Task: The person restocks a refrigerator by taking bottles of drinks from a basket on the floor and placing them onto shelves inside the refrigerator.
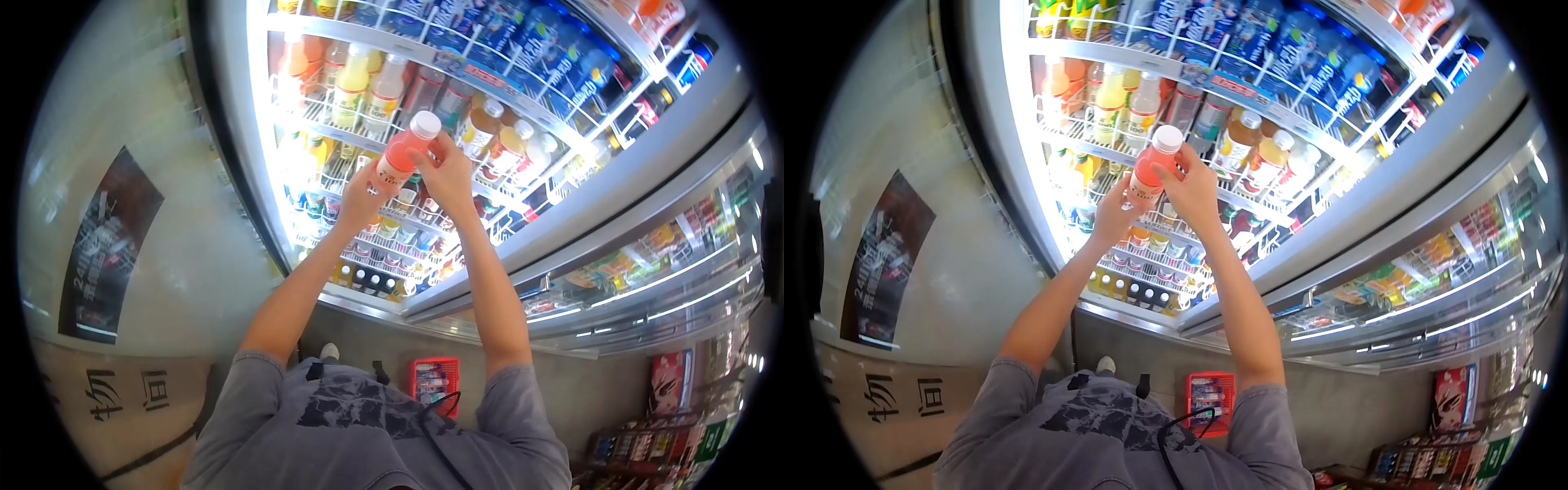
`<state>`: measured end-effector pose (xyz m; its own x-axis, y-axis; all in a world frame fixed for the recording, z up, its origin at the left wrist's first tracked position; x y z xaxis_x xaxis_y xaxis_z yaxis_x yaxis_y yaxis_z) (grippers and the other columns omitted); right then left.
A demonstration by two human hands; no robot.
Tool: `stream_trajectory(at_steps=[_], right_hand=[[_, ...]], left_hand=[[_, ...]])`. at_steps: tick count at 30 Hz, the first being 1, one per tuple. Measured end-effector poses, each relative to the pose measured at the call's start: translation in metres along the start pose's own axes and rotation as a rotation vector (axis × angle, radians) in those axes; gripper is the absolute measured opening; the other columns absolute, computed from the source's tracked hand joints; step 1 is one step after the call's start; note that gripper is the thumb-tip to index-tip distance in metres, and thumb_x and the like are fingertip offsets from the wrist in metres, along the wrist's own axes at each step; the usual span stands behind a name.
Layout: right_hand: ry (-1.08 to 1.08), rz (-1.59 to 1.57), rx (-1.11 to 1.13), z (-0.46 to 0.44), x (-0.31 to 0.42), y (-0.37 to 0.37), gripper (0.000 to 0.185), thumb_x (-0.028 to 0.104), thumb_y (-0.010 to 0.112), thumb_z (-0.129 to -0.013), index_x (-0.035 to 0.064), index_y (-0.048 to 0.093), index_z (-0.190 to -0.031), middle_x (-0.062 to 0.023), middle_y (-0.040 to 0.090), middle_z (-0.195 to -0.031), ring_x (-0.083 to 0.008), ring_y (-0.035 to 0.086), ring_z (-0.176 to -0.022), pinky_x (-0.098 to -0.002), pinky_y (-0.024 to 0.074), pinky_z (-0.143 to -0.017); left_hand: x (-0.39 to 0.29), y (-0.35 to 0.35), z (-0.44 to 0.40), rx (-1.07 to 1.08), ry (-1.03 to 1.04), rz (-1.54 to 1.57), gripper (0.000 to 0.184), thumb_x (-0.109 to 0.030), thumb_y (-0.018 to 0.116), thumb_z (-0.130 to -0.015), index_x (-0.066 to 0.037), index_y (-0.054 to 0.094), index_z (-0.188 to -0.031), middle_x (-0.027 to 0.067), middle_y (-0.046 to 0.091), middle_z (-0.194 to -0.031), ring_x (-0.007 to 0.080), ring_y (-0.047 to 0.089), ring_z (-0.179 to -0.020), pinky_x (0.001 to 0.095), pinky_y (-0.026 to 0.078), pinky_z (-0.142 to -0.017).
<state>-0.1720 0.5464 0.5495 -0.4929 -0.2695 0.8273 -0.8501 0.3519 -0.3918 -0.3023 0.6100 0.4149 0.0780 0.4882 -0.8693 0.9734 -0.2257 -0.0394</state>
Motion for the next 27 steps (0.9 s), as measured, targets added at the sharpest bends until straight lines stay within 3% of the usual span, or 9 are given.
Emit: stream_trajectory(at_steps=[4, 7, 13, 15, 17, 21, 23, 27], right_hand=[[-0.098, -0.045, -0.092, -0.003, -0.008, -0.02, 0.05, 0.01, 0.072, -0.084, -0.0001, 0.055, -0.13, -0.0156, 0.067, -0.118, -0.0228, 0.065, -0.112, -0.0352, 0.056, -0.091], [-0.139, -0.04, -0.131, -0.01, 0.002, -0.026, 0.05, 0.012, 0.072, -0.084, 0.0001, 0.055, -0.13, -0.0161, 0.068, -0.117, -0.0255, 0.067, -0.109, -0.0357, 0.0562, -0.09], [-0.356, 0.058, -0.18, -0.03, 0.03, -0.013, 0.048, 0.016, 0.073, -0.083, 0.0, 0.057, -0.125, -0.018, 0.07, -0.11, -0.0305, 0.069, -0.102, -0.0356, 0.0545, -0.084], [-0.367, 0.089, -0.172, -0.037, 0.034, -0.006, 0.049, 0.015, 0.073, -0.082, 0.0007, 0.056, -0.126, -0.0187, 0.069, -0.11, -0.0316, 0.069, -0.101, -0.0362, 0.0546, -0.083], [-0.483, 0.082, -0.205, -0.04, 0.044, 0.0, 0.05, 0.013, 0.073, -0.082, 0.0015, 0.055, -0.126, -0.0194, 0.069, -0.109, -0.0328, 0.07, -0.097, -0.0371, 0.0542, -0.081], [-0.515, 0.094, -0.214, -0.054, 0.044, 0.014, 0.049, 0.013, 0.073, -0.081, 0.0022, 0.054, -0.126, -0.0195, 0.069, -0.108, -0.0332, 0.069, -0.096, -0.038, 0.0535, -0.079], [-0.43, 0.061, -0.182, -0.062, 0.04, 0.02, 0.048, 0.013, 0.073, -0.082, 0.0029, 0.054, -0.124, -0.0196, 0.068, -0.108, -0.0338, 0.069, -0.099, -0.039, 0.0527, -0.08], [-0.52, 0.03, -0.191, -0.075, 0.044, 0.032, 0.046, 0.013, 0.073, -0.082, 0.0025, 0.055, -0.123, -0.0191, 0.068, -0.11, -0.0331, 0.068, -0.102, -0.0387, 0.0528, -0.083]], left_hand=[[-0.013, 0.012, -0.016, -0.051, 0.112, -0.097, 0.061, -0.012, 0.08, -0.074, -0.002, 0.056, -0.129, 0.0146, 0.055, -0.119, 0.0281, 0.058, -0.109, 0.0363, 0.05, -0.089], [-0.024, 0.012, -0.028, -0.023, 0.132, -0.271, 0.065, -0.016, 0.08, -0.077, 0.0, 0.053, -0.133, 0.0131, 0.054, -0.124, 0.0249, 0.059, -0.111, 0.0349, 0.05, -0.093], [-0.042, -0.008, -0.06, -0.118, 0.223, -0.33, 0.062, -0.015, 0.08, -0.074, -0.001, 0.055, -0.129, 0.0133, 0.059, -0.118, 0.0278, 0.059, -0.11, 0.0374, 0.048, -0.093], [-0.039, -0.016, -0.071, -0.156, 0.199, -0.321, 0.063, -0.012, 0.078, -0.073, -0.005, 0.055, -0.131, 0.0145, 0.059, -0.116, 0.0337, 0.054, -0.114, 0.0436, 0.042, -0.099], [-0.044, -0.022, -0.078, -0.211, 0.234, -0.393, 0.065, -0.011, 0.079, -0.072, -0.006, 0.054, -0.131, 0.0148, 0.061, -0.116, 0.0349, 0.054, -0.113, 0.045, 0.042, -0.098], [-0.045, -0.032, -0.097, -0.267, 0.225, -0.348, 0.065, -0.01, 0.08, -0.07, -0.007, 0.054, -0.13, 0.0134, 0.064, -0.111, 0.0345, 0.056, -0.108, 0.045, 0.043, -0.095], [-0.047, -0.037, -0.102, -0.281, 0.208, -0.341, 0.061, -0.015, 0.08, -0.074, -0.006, 0.055, -0.129, 0.0129, 0.066, -0.111, 0.0287, 0.061, -0.1, 0.04, 0.049, -0.088], [-0.048, -0.055, -0.105, -0.334, 0.229, -0.415, 0.062, -0.011, 0.08, -0.074, -0.006, 0.054, -0.13, 0.0129, 0.064, -0.111, 0.0277, 0.063, -0.104, 0.0381, 0.05, -0.088]])
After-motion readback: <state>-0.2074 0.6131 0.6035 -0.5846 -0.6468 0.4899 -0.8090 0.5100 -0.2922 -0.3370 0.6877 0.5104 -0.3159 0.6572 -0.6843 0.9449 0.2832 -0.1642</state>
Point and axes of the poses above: each hand's wrist, its own z-axis away from the middle knuckle, its own y-axis out of the palm, x = y × z, the point moved 10 cm from there along -z, towards the middle knuckle
